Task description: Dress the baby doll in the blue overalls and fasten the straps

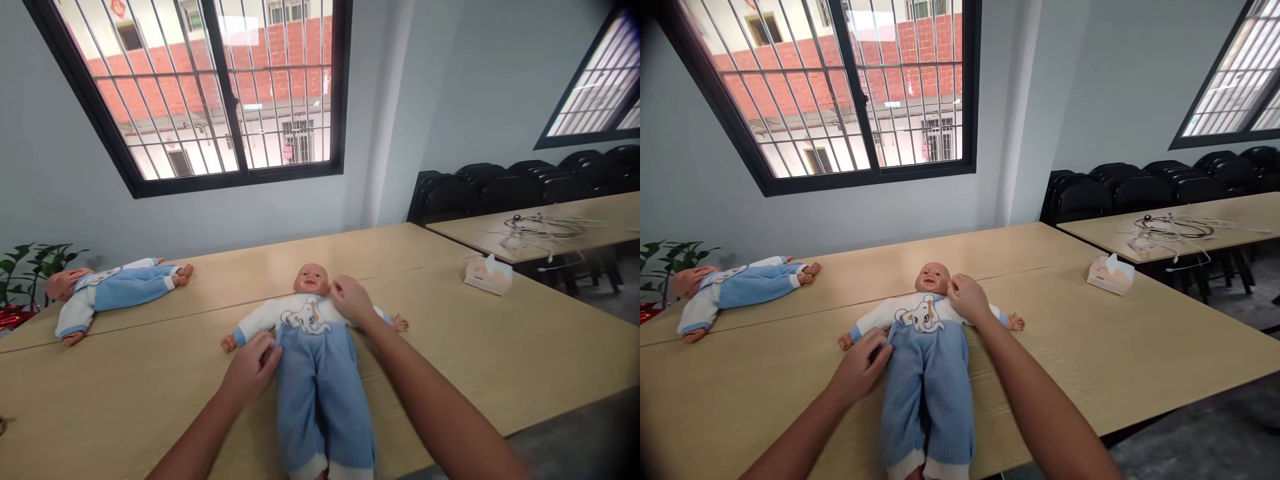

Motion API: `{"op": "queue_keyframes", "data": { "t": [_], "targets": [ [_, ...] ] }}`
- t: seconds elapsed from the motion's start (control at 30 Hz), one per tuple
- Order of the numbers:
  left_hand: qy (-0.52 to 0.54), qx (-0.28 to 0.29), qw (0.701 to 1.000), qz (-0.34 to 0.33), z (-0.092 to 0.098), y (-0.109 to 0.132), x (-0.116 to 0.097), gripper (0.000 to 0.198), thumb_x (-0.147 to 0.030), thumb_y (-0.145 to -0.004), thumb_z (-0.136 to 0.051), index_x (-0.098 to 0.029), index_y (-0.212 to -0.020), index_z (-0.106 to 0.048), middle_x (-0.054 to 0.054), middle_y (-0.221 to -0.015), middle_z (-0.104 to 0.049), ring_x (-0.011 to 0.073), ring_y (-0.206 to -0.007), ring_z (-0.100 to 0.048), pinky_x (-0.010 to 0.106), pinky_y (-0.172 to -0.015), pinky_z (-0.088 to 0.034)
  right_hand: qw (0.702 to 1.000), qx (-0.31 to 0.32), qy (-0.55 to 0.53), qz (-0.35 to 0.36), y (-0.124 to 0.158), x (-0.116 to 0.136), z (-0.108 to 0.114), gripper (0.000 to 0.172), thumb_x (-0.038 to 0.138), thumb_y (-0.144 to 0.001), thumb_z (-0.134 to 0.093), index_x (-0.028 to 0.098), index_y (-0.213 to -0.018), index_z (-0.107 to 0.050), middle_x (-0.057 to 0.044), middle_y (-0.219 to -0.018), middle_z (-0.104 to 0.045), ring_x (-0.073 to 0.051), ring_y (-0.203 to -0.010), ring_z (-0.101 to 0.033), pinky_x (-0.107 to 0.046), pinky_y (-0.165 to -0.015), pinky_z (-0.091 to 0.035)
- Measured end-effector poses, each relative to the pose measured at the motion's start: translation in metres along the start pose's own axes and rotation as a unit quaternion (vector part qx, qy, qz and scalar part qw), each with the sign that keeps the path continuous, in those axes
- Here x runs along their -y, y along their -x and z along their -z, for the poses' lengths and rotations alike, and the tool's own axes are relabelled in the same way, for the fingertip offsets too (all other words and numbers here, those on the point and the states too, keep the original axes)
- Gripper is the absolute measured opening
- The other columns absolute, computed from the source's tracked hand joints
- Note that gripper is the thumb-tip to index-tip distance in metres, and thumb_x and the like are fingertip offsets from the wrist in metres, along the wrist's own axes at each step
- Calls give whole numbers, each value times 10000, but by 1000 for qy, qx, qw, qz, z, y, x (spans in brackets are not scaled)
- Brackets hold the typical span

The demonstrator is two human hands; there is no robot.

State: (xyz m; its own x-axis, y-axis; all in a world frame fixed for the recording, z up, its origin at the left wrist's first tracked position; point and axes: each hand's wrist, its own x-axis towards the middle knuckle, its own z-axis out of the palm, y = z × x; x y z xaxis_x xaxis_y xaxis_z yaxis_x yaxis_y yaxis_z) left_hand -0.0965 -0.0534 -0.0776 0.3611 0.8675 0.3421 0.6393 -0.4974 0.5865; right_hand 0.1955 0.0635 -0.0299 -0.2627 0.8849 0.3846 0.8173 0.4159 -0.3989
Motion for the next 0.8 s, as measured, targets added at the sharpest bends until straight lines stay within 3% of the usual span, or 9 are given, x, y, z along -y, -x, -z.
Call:
{"op": "queue_keyframes", "data": {
  "t": [0.07, 0.17, 0.3, 0.4, 0.5, 0.6, 0.67, 0.8],
  "targets": [
    [0, -18, 1000, 24, 1, -1, 4, 300, -482, -1018, -449, -229, -1080, -598, 36, -925, -617, 207, -810, -604, 347, -752, -498, 999, 32, -24, -4, 9, -20, 1, 274, 204, -977, -444, 131, -984, -708, -137, -1027, -720, -230, -978, -620, -317, -887, -446],
    [-15, -56, 997, 41, -1, -4, 12, 368, -493, -1015, -443, -231, -1259, -528, 38, -976, -620, 216, -851, -614, 365, -786, -514, 993, 91, -77, 13, 15, -31, -7, 300, 163, -937, -462, 170, -1095, -717, -90, -1121, -742, -205, -1006, -641, -279, -879, -456],
    [-50, -136, 989, 22, 1, -23, 16, 382, -465, -1007, -470, -216, -1297, -491, 84, -1161, -598, 222, -962, -622, 377, -847, -523, 982, 130, -134, 20, 13, -32, -13, 309, 111, -831, -487, 167, -1035, -712, -70, -1060, -747, -201, -935, -644, -267, -812, -465],
    [-73, -156, 985, -32, 8, -57, 1, 328, -417, -994, -500, -203, -1241, -526, 103, -1184, -599, 230, -1006, -611, 376, -876, -522, 978, 136, -160, 13, 13, -36, -10, 200, 129, -791, -502, 155, -894, -671, -64, -936, -715, -197, -839, -611, -269, -737, -454],
    [-65, -72, 991, -93, 12, -106, -25, 240, -335, -1006, -455, -203, -1162, -580, 91, -1129, -652, 232, -1047, -619, 375, -919, -515, 972, 143, -188, 14, 15, -40, -8, 228, 144, -795, -505, 169, -969, -650, -55, -1004, -707, -189, -876, -611, -264, -755, -457],
    [-57, 119, 981, -142, 6, -157, -50, 295, -224, -1010, -370, -225, -1158, -625, 53, -1114, -705, 189, -1001, -658, 315, -870, -531, 964, 166, -205, 21, 17, -43, -9, 288, 137, -785, -516, 186, -1040, -640, -46, -1065, -709, -180, -907, -623, -258, -778, -460],
    [-102, 206, 957, -176, -4, -186, -62, 331, -140, -960, -376, -216, -1088, -671, 37, -1054, -727, 163, -918, -668, 270, -803, -529, 963, 182, -198, 25, 18, -45, -9, 202, 147, -781, -525, 186, -947, -635, -35, -964, -705, -180, -844, -612, -256, -729, -447],
    [-173, 228, 936, -207, -24, -215, -69, 274, -94, -853, -487, -204, -902, -733, 27, -921, -739, 155, -846, -654, 253, -792, -505, 970, 180, -162, 36, 18, -46, -5, 91, 166, -757, -567, 189, -842, -590, -21, -860, -661, -181, -785, -557, -255, -672, -393]
  ]
}}
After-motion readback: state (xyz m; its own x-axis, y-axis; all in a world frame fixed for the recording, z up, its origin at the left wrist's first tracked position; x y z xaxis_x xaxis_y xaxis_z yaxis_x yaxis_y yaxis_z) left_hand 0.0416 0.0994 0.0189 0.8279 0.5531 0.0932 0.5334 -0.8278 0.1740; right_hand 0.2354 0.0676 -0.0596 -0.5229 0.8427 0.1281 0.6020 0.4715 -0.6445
